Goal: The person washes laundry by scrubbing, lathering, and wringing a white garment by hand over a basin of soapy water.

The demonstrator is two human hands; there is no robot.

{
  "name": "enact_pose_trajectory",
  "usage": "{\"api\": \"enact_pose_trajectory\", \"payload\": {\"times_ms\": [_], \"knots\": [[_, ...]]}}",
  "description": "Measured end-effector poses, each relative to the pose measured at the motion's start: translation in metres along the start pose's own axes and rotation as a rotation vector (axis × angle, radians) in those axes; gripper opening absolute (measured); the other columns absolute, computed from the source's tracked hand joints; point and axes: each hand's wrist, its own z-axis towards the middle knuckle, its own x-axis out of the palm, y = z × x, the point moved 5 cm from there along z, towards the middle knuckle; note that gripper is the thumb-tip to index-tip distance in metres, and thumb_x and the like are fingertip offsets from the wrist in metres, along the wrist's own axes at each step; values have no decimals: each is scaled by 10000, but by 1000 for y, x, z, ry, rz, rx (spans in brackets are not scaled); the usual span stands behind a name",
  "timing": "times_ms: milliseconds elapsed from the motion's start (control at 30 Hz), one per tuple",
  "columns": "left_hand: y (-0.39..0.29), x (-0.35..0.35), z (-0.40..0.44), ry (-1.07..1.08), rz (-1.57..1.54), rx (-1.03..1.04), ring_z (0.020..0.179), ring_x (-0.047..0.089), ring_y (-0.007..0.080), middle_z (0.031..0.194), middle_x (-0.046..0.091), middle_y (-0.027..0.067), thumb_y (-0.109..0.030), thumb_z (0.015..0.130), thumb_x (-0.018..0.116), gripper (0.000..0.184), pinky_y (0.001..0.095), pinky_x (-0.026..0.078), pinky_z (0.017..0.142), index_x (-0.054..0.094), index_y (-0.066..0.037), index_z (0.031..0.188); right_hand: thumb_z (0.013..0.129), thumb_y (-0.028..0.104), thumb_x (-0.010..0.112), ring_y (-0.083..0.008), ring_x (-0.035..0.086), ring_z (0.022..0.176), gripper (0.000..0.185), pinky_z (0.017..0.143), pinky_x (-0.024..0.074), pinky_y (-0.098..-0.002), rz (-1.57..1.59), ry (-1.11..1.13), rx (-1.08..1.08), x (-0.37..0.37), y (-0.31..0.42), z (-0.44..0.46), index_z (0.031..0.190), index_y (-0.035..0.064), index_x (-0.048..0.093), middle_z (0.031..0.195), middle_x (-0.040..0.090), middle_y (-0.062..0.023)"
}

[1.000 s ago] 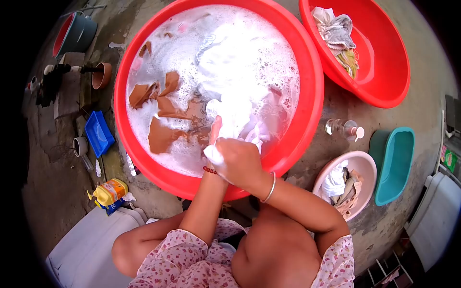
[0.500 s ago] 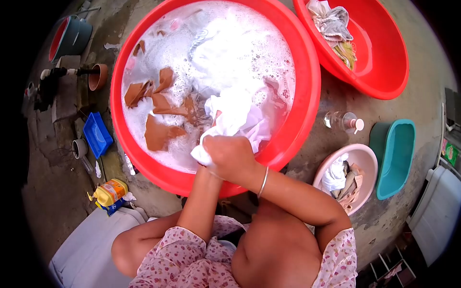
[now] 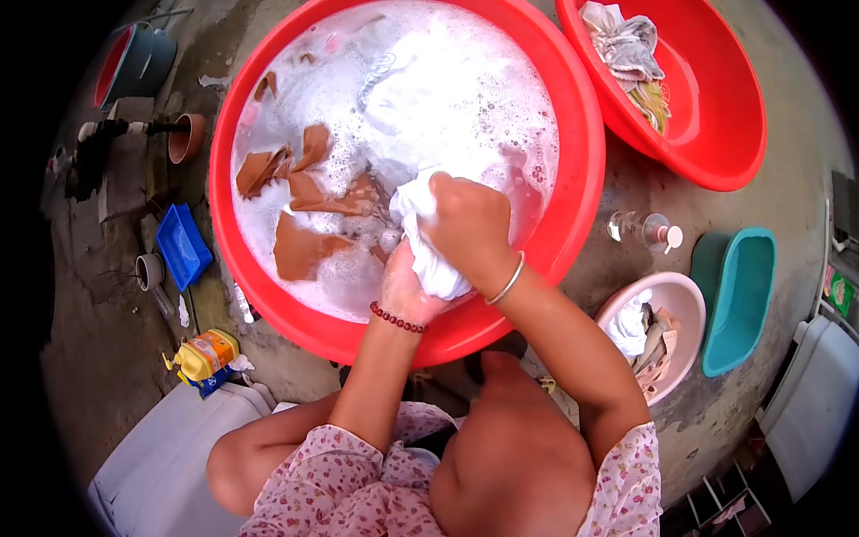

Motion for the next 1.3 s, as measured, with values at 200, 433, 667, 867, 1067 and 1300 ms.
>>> {"api": "enact_pose_trajectory", "payload": {"times_ms": [200, 433, 667, 867, 1067, 1300], "knots": [[4, -28, 20, 589, -373, -370, 1069, 535, 199, 1156, 553, 63, -332, 936, 401, 373, 395, 439, 926, 473, -89, 1209, 655, 161, 672, -238, 548, 522, 165, 450, 415, -365, 162, 132, -160, 0, 55, -47, 716, 101, 531, 594, 474, -64], [-5, 21, -7, -143, 54, 117, 1149, 485, 236, 1231, 509, 89, -266, 962, 304, 375, 404, 408, 966, 434, -69, 1253, 650, 164, 674, -334, 552, 586, 192, 503, 429, -405, 96, -21, 101, 0, -14, 4, 723, 61, 530, 627, 541, -130], [-11, 11, -7, 52, 50, 7, 1082, 524, 229, 1180, 541, 87, -349, 924, 417, 418, 380, 426, 934, 460, -63, 1226, 629, 126, 672, -292, 559, 553, 181, 480, 423, -387, 187, 212, -106, 1, 45, -44, 719, 63, 527, 613, 534, -109], [-6, 7, -7, 7, -48, 55, 1074, 529, 217, 1188, 538, 90, -266, 954, 343, 354, 369, 417, 942, 476, -67, 1215, 625, 114, 665, -297, 573, 588, 210, 512, 441, -393, 73, 89, 21, -1, 9, -11, 784, 64, 537, 656, 554, -111], [-4, -10, 1, 105, -191, -142, 1017, 558, 238, 1128, 573, 94, -318, 924, 407, 380, 380, 434, 905, 494, -74, 1203, 658, 184, 657, -272, 577, 580, 140, 497, 439, -380, 174, 165, -27, 1, 32, -35, 695, 84, 567, 612, 549, -95], [-4, -11, 2, 151, -228, -22, 1026, 555, 245, 1154, 561, 112, -291, 902, 425, 406, 378, 431, 922, 472, -48, 1223, 666, 114, 664, -285, 558, 555, 121, 488, 435, -374, 178, 57, -29, -7, 28, -28, 698, 58, 563, 607, 538, -103]]}}
